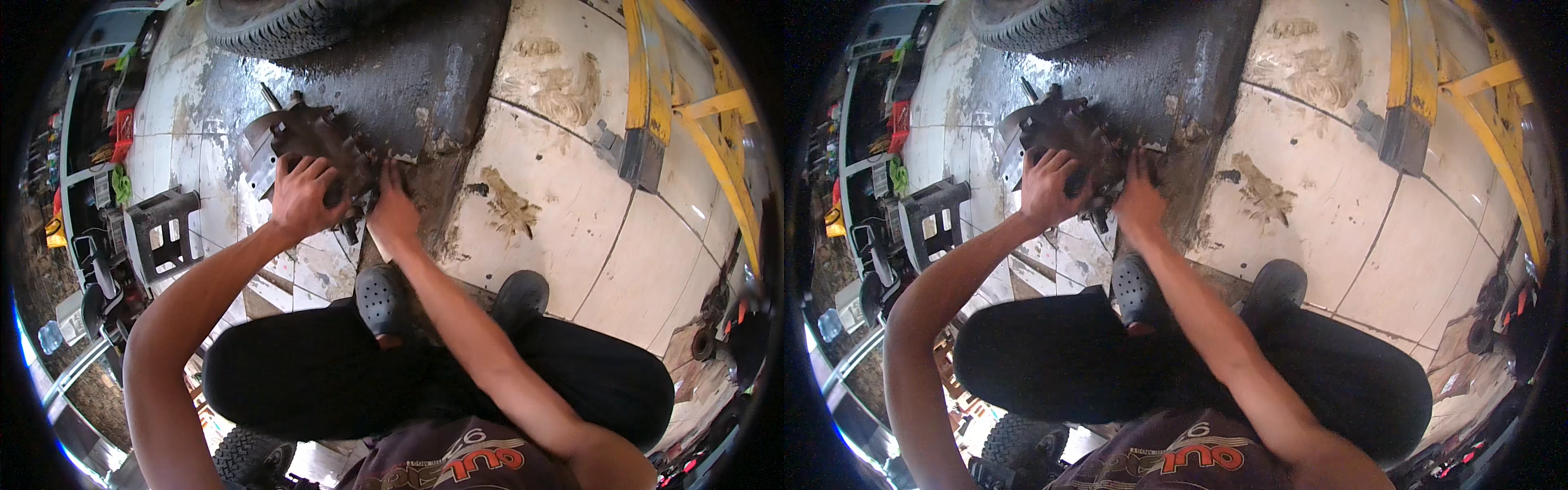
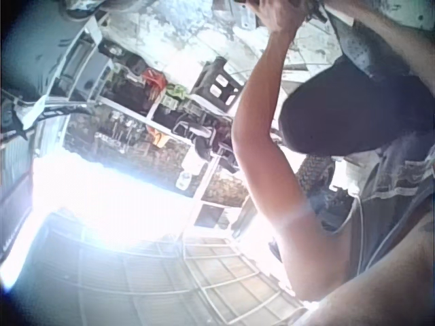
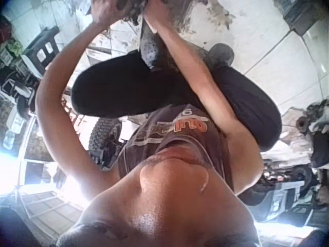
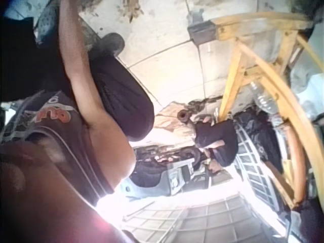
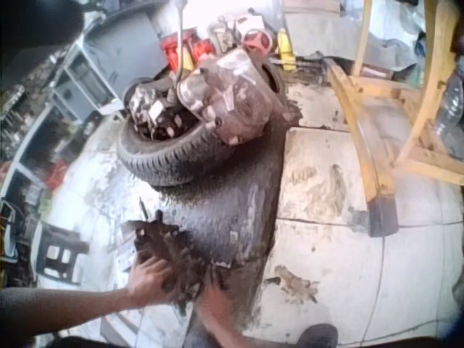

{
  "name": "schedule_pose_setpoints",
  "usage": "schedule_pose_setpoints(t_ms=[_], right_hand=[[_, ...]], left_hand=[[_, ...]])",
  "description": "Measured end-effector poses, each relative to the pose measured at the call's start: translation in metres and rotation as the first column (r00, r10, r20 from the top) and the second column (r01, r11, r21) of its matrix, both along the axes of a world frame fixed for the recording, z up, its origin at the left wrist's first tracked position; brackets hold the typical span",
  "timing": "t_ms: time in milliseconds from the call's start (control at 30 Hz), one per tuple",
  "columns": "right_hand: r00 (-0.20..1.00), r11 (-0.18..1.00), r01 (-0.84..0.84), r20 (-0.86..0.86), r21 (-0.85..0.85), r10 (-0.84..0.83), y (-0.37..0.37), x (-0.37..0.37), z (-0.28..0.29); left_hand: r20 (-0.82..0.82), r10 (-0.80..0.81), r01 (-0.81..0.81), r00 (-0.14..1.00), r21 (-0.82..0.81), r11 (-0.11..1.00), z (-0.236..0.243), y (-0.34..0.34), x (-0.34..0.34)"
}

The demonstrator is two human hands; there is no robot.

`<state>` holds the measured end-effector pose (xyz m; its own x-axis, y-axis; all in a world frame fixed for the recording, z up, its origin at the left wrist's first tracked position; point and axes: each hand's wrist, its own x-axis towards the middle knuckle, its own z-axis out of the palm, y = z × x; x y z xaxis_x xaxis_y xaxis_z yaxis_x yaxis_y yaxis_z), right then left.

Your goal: The person sits on the floor of a workshop and uses a metal file to scrape and smooth the surface of a cylindrical mechanical component. They repeatedly rotate the part and file different sections, occasionally pausing to inspect the surface or wipe away debris.

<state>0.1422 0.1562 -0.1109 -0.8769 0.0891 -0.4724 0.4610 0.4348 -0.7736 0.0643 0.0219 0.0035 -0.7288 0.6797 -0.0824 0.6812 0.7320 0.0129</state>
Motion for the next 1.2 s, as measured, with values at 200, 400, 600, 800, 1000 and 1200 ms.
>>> schedule_pose_setpoints(t_ms=[200, 400, 600, 800, 1000, 1200], right_hand=[[0.991, 0.998, 0.049, -0.127, 0.032, -0.044, 0.009, -0.01, -0.013], [0.982, 0.986, 0.103, -0.142, -0.13, -0.122, -0.004, 0.005, -0.007], [0.99, 0.996, 0.086, -0.113, -0.021, -0.088, -0.004, 0.009, 0.006], [0.988, 0.996, 0.012, -0.152, 0.085, 0.002, -0.007, 0.003, -0.016], [0.985, 0.989, -0.078, -0.147, 0.126, 0.096, 0.024, -0.019, -0.021], [0.99, 0.987, -0.092, -0.097, 0.131, 0.106, 0.003, 0.005, -0.008]], left_hand=[[-0.011, -0.004, 0.004, 1.0, 0.036, 0.999, -0.001, 0.005, -0.002], [-0.03, 0.017, -0.016, 0.999, 0.03, 0.999, -0.001, 0.002, 0.004], [-0.076, 0.111, -0.105, 0.991, 0.082, 0.991, -0.007, -0.001, 0.007], [-0.253, 0.281, -0.27, 0.926, 0.077, 0.96, -0.012, 0.003, 0.022], [-0.233, 0.354, -0.348, 0.906, 0.069, 0.935, -0.008, 0.023, 0.018], [-0.243, 0.385, -0.371, 0.89, 0.103, 0.923, -0.016, 0.014, 0.022]])
